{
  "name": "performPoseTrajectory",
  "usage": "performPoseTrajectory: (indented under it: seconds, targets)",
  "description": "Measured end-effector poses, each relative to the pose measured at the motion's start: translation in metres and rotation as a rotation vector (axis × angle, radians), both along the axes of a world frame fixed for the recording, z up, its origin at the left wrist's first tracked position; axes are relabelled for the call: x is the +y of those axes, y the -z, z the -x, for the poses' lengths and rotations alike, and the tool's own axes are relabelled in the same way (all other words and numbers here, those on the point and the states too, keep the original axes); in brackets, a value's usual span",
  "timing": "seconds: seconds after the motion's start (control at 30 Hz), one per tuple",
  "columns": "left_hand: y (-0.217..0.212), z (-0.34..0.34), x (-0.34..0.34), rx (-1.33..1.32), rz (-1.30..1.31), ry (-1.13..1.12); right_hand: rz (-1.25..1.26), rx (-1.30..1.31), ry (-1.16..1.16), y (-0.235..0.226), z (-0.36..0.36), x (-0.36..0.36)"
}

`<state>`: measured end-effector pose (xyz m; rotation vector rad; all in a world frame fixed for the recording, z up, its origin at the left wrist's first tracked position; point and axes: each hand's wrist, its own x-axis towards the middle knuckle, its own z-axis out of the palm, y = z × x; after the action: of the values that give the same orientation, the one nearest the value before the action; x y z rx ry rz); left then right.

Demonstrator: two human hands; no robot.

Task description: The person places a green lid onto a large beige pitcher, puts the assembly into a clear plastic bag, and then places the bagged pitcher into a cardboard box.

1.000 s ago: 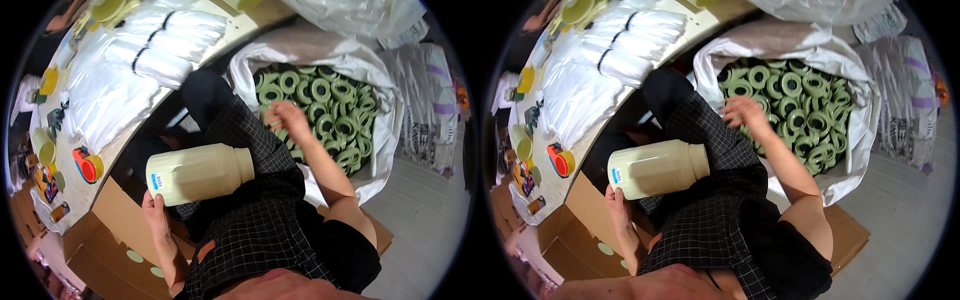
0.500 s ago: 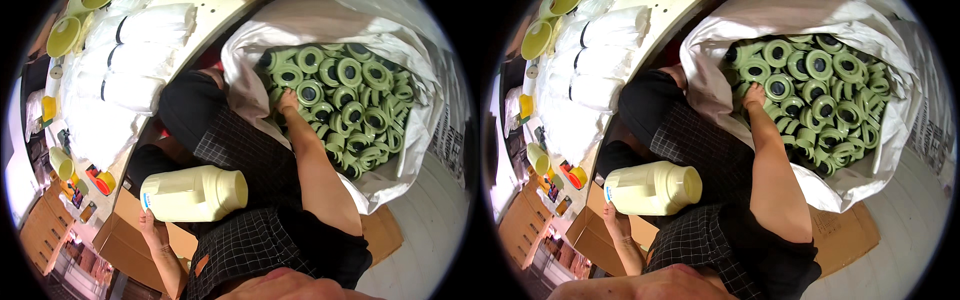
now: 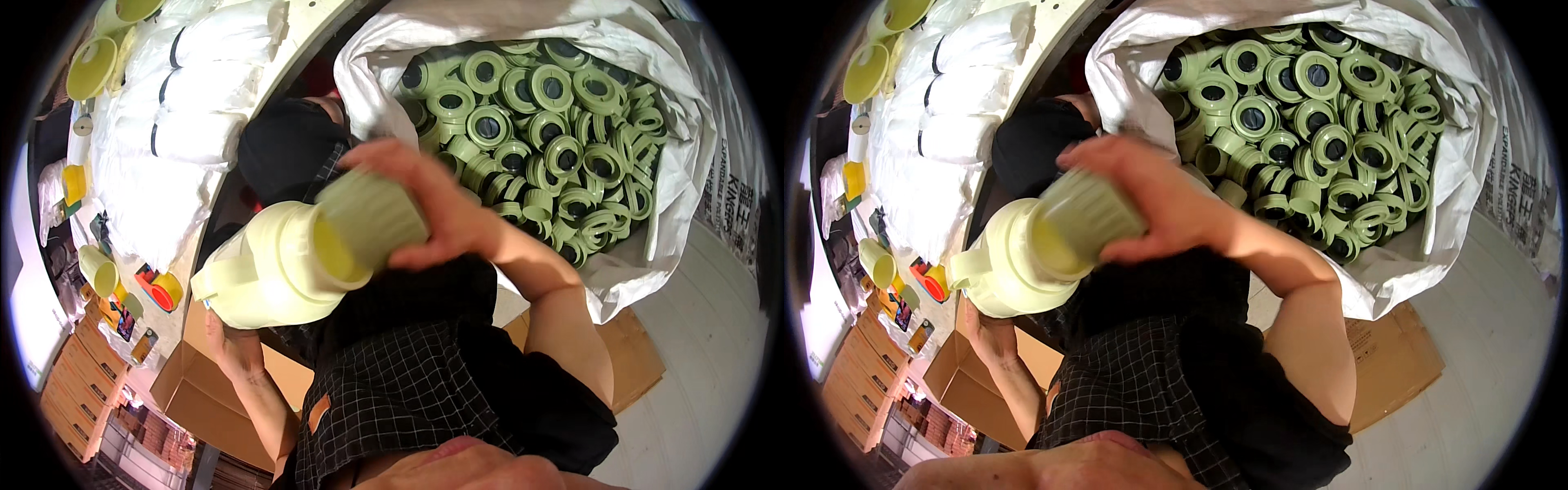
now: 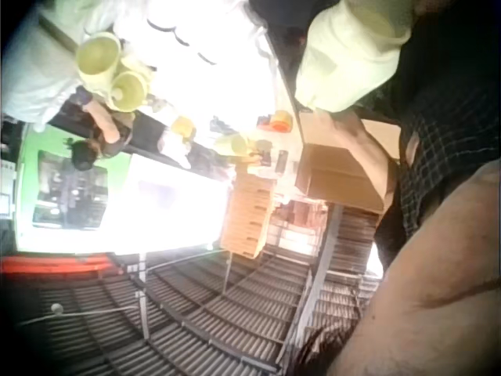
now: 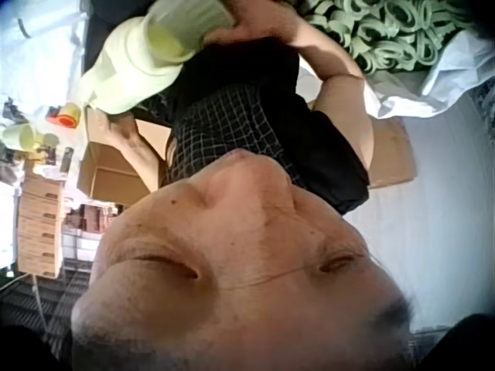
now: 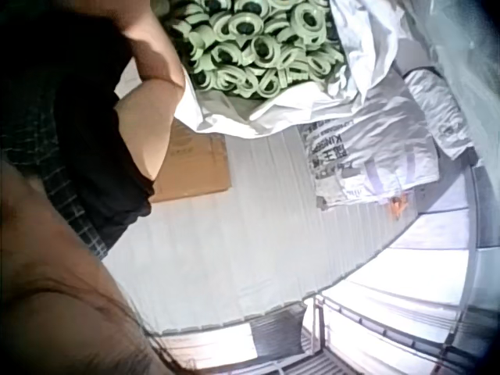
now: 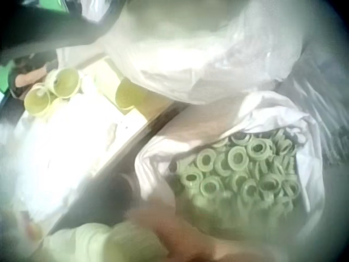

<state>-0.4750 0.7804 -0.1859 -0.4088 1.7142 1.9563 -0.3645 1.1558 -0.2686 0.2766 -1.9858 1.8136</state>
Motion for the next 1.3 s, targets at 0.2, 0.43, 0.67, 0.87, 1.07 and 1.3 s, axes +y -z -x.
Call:
performPoseTrajectory:
  seconds: [0.2,0.43,0.67,0.87,1.07,1.3]
  targets:
    - [-0.047,0.022,-0.008,0.871,0.37,-0.114,0.186,-0.228,0.084,-0.016,0.014,-0.111]
    - [-0.045,0.058,0.041,0.488,-0.141,0.166,-0.029,-0.242,0.119,-0.002,0.0,-0.081]
    - [0.005,0.037,0.104,0.891,0.344,0.511,-0.479,-1.463,0.376,0.286,-0.082,0.012]
    - [-0.002,-0.038,0.039,0.733,0.685,0.645,-0.334,-1.536,0.185,0.381,-0.128,-0.051]
    - [0.013,-0.034,0.036,0.457,0.606,0.377,-0.205,-1.526,0.339,0.335,-0.111,-0.031]
    - [0.022,-0.026,0.02,0.568,0.557,0.336,-0.381,-0.913,0.667,0.151,-0.054,0.017]
